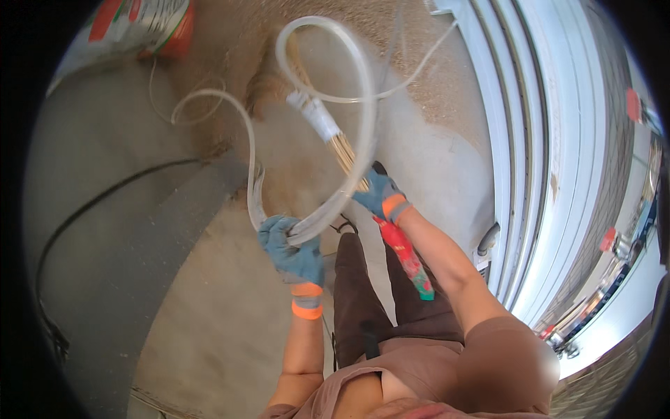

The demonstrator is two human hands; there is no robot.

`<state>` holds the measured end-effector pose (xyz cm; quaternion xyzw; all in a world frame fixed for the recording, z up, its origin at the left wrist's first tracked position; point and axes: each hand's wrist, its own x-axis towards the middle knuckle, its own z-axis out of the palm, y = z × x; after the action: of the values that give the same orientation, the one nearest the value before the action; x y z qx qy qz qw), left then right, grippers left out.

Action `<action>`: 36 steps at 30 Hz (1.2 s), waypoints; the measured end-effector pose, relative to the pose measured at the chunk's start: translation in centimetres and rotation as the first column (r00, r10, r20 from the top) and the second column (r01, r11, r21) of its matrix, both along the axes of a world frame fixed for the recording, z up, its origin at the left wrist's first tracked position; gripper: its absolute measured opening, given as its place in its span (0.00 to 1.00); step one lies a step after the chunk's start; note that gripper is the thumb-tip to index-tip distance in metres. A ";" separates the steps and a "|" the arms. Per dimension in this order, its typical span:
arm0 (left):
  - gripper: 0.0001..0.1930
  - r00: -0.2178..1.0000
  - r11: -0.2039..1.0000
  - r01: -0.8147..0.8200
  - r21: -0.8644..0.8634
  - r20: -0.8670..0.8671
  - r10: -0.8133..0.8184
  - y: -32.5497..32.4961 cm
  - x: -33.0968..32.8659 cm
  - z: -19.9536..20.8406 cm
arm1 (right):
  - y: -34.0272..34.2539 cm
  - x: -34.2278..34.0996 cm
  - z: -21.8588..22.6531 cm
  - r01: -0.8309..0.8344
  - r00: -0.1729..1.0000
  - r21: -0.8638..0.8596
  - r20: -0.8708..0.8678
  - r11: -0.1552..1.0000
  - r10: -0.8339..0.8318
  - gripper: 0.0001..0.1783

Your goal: The person sweeps sawdust and debris on a concrete floor using a broom and dustpan. They move a coiled hose and a cabinet to access areas underneath, then continue sweeping the remaining debris into a pile.

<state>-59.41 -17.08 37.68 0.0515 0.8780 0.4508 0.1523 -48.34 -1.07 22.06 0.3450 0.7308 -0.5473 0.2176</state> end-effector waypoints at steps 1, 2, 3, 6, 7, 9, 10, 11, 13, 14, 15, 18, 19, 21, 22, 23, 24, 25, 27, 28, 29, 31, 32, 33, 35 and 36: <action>0.13 1.000 1.000 -0.021 0.016 0.015 0.020 0.4 -0.2 0.7 | 0.4 2.6 1.2 0.007 1.000 0.002 -0.010 1.000 -0.007 0.52; 0.12 0.998 1.000 0.005 -0.001 0.063 -0.005 1.0 -0.5 1.8 | 0.2 4.8 2.0 0.019 1.000 -0.003 -0.017 1.000 -0.019 0.52; 0.11 0.997 1.000 -0.003 0.030 0.075 0.000 1.5 -0.7 2.5 | -0.3 6.6 2.3 0.037 0.998 -0.016 -0.047 0.999 -0.038 0.52; 0.10 0.997 0.991 0.008 0.131 0.079 -0.019 2.1 -1.5 3.3 | -1.1 8.0 3.1 0.143 0.988 -0.154 -0.040 0.978 -0.151 0.48; 0.10 0.996 0.992 0.001 0.128 0.087 -0.012 2.1 -1.7 3.4 | -1.0 7.9 3.8 0.188 0.980 -0.208 -0.018 0.960 -0.196 0.45; 0.10 0.994 0.992 -0.003 0.129 0.109 -0.011 3.3 -1.7 3.8 | -0.5 7.4 0.1 0.340 0.940 -0.361 0.140 0.868 -0.310 0.41; 0.11 0.996 0.994 0.029 0.109 0.083 -0.038 4.0 -1.8 4.3 | 0.0 5.7 0.1 0.338 0.941 -0.287 0.121 0.896 -0.316 0.39; 0.11 0.995 0.994 0.067 0.089 0.064 -0.073 4.8 -2.1 4.5 | 0.6 4.0 0.4 0.347 0.937 -0.208 0.111 0.915 -0.330 0.37; 0.11 0.994 0.996 0.050 0.073 0.093 -0.057 4.3 -2.1 5.6 | 2.1 2.0 3.6 0.341 0.940 -0.327 0.134 0.882 -0.314 0.36; 0.11 0.989 0.993 0.015 0.115 0.144 -0.031 4.3 -2.8 5.6 | 3.9 1.8 5.2 0.339 0.941 -0.366 0.139 0.867 -0.309 0.36; 0.11 0.980 0.987 -0.025 0.157 0.198 -0.007 4.1 -4.2 5.2 | 4.7 2.5 5.7 0.337 0.941 -0.348 0.109 0.875 -0.319 0.35; 0.11 0.985 0.992 -0.065 0.110 0.169 0.046 5.2 -5.3 6.4 | 5.1 10.0 6.8 0.351 0.930 -0.346 0.020 0.870 -0.367 0.34; 0.10 0.981 0.991 -0.057 0.119 0.191 0.033 6.6 -5.3 6.8 | 6.0 13.7 7.1 0.388 0.907 -0.350 -0.017 0.853 -0.420 0.34; 0.08 0.977 0.990 -0.061 0.127 0.209 0.034 7.6 -5.7 7.1 | 6.4 20.9 7.1 0.431 0.869 -0.505 0.009 0.748 -0.495 0.33; 0.07 0.976 0.989 -0.075 0.128 0.215 0.046 8.6 -5.6 7.7 | 6.0 23.8 8.2 0.527 0.776 -0.640 0.093 0.559 -0.624 0.34; 0.07 0.973 0.988 -0.089 0.128 0.222 0.059 9.3 -5.7 7.9 | 5.4 26.4 10.0 0.584 0.666 -0.739 0.200 0.335 -0.719 0.35; 0.07 0.973 0.992 -0.069 0.107 0.225 0.044 9.5 -6.0 7.7 | 5.3 28.2 12.2 0.648 0.586 -0.706 0.222 0.286 -0.780 0.33; 0.07 0.974 0.993 -0.060 0.099 0.223 0.037 9.7 -6.3 7.4 | 5.2 29.9 14.2 0.704 0.499 -0.672 0.239 0.229 -0.833 0.30; 0.07 0.974 0.996 -0.050 0.080 0.225 0.031 9.8 -6.8 6.3 | 4.8 33.6 16.8 0.785 0.343 -0.617 0.371 0.047 -0.863 0.29; 0.07 0.971 0.994 -0.060 0.088 0.235 0.038 9.8 -7.3 5.3 | 4.1 35.5 16.6 0.813 0.248 -0.582 0.391 -0.029 -0.887 0.27; 0.08 0.968 0.993 -0.072 0.094 0.245 0.047 9.5 -7.9 4.3 | 2.8 37.1 15.8 0.832 0.150 -0.545 0.409 -0.108 -0.900 0.25; 0.08 0.959 0.993 -0.063 0.097 0.281 0.034 9.5 -9.2 3.5 | 0.7 39.5 13.1 0.823 -0.081 -0.469 0.461 -0.320 -0.884 0.20; 0.09 0.952 0.995 -0.043 0.093 0.307 0.012 9.6 -9.9 3.7 | -0.1 40.4 11.4 0.787 -0.211 -0.424 0.496 -0.448 -0.842 0.17; 0.09 0.943 0.995 -0.025 0.100 0.332 -0.009 10.0 -10.6 3.6 | -0.4 41.1 9.1 0.735 -0.334 -0.381 0.517 -0.561 -0.788 0.15; 0.09 0.940 0.993 -0.069 0.092 0.339 0.034 11.0 -12.0 3.9 | -0.4 44.5 3.7 0.405 -0.195 -0.679 0.590 -0.612 -0.784 0.15; 0.09 0.943 0.992 -0.097 0.082 0.328 0.066 10.7 -12.6 4.3 | 1.0 43.6 1.8 0.472 -0.264 -0.642 0.551 -0.604 -0.792 0.16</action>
<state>-71.97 -6.33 41.95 -0.0524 0.8196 0.5009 0.2731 -4.77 -0.04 23.85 0.5117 -0.1764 -0.7815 -0.3104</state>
